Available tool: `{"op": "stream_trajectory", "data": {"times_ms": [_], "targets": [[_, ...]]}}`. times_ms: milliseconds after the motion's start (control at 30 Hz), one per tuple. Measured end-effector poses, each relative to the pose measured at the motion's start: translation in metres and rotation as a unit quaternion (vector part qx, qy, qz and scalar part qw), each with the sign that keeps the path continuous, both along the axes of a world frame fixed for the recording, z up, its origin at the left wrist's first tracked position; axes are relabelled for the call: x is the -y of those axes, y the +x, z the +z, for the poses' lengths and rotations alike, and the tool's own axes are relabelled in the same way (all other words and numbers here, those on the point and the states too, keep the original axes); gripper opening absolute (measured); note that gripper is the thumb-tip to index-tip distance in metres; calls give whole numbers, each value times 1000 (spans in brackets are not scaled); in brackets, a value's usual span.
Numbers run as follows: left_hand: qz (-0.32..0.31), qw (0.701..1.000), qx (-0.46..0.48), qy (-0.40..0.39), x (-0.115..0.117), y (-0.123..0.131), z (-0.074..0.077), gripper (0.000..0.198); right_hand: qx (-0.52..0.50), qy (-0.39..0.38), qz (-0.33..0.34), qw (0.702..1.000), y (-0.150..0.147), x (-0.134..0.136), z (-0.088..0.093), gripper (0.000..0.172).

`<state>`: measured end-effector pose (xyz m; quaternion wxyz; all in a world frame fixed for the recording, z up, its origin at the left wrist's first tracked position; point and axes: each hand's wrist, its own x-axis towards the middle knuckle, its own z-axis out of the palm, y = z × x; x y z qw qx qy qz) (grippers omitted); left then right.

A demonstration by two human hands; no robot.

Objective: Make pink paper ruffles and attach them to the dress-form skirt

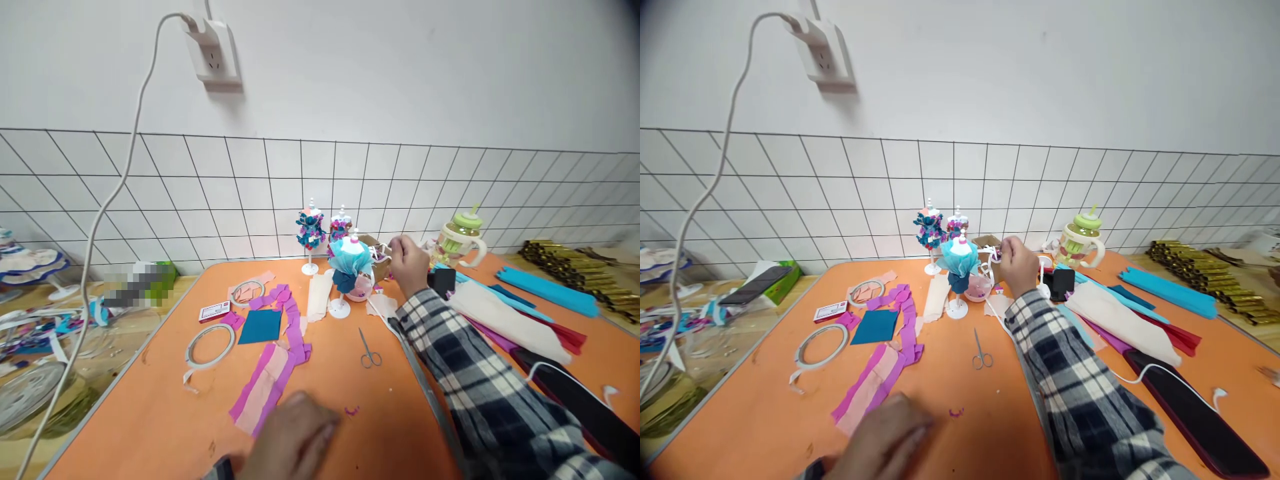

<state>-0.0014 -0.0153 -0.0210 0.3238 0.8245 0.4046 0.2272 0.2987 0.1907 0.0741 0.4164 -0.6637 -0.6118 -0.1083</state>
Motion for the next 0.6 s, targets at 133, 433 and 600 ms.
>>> {"op": "stream_trajectory", "data": {"times_ms": [133, 433, 600], "targets": [[255, 956, -102, 101, -42, -44, 12, 45, 54, 56, 122, 989, -9, 68, -55, 45], [336, 934, -117, 25, -67, -77, 11, 28, 141, -177, 444, 867, -33, 123, -98, 38], [337, 942, 8, 0, -63, -70, 18, 36, 100, -228, 410, 877, -35, 121, -89, 23]]}}
